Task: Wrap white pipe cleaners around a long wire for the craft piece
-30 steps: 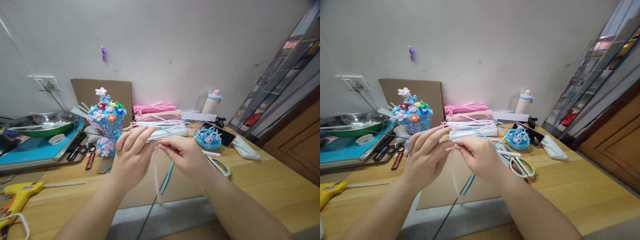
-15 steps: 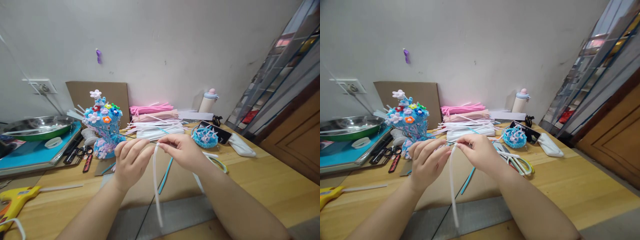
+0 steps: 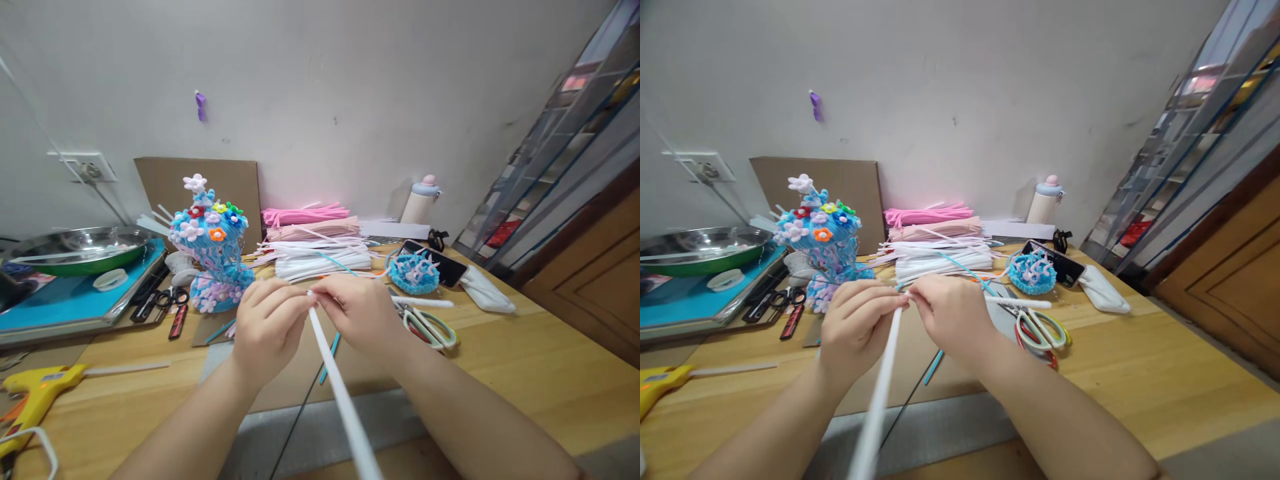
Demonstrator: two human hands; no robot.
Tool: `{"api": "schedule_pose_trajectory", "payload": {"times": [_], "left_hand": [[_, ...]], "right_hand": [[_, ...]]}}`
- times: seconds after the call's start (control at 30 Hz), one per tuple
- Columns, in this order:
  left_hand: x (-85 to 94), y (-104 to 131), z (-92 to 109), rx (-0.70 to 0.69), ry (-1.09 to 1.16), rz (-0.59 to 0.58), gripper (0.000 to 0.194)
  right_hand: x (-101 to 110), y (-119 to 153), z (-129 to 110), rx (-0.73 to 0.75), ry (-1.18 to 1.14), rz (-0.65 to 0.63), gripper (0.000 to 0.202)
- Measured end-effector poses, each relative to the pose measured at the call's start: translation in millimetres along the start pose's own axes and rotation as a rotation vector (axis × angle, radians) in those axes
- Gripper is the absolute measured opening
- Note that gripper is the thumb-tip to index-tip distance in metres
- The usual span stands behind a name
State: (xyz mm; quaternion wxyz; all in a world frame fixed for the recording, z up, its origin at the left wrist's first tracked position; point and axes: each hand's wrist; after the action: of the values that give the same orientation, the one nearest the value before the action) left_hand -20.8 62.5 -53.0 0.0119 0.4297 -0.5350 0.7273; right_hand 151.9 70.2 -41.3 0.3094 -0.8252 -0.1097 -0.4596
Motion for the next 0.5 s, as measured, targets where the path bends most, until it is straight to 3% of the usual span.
{"api": "schedule_pose_trajectory", "payload": {"times": [0.1,0.2,0.37,0.5], "left_hand": [[8.5,-8,1,0.162,-0.045,-0.092,0.008],[14.4,-13,-1,0.324,-0.034,-0.219,0.016],[18.1,-14,-9,0.559,0.162,-0.372,0.022],[20.4,-15,-13,0.711,0.303,-0.477,0.026]], "right_hand": [[-6,3,-2,0.11,0.213,0.021,0.018],[-10,4,-3,0.238,0.342,0.031,0.018],[-11,5,-4,0.436,0.4,-0.022,0.017],[-14,6,-6,0.493,0.375,0.052,0.02]]}}
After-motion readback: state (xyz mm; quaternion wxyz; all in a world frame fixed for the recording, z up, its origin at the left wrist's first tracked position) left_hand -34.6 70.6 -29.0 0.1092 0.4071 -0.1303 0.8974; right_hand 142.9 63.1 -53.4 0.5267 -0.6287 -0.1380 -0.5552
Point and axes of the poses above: each hand's wrist, its own y-axis away from the middle knuckle, its own x-axis out of the back of the hand, z = x × y, and after that the axes turned 9 degrees about -z, right-handed
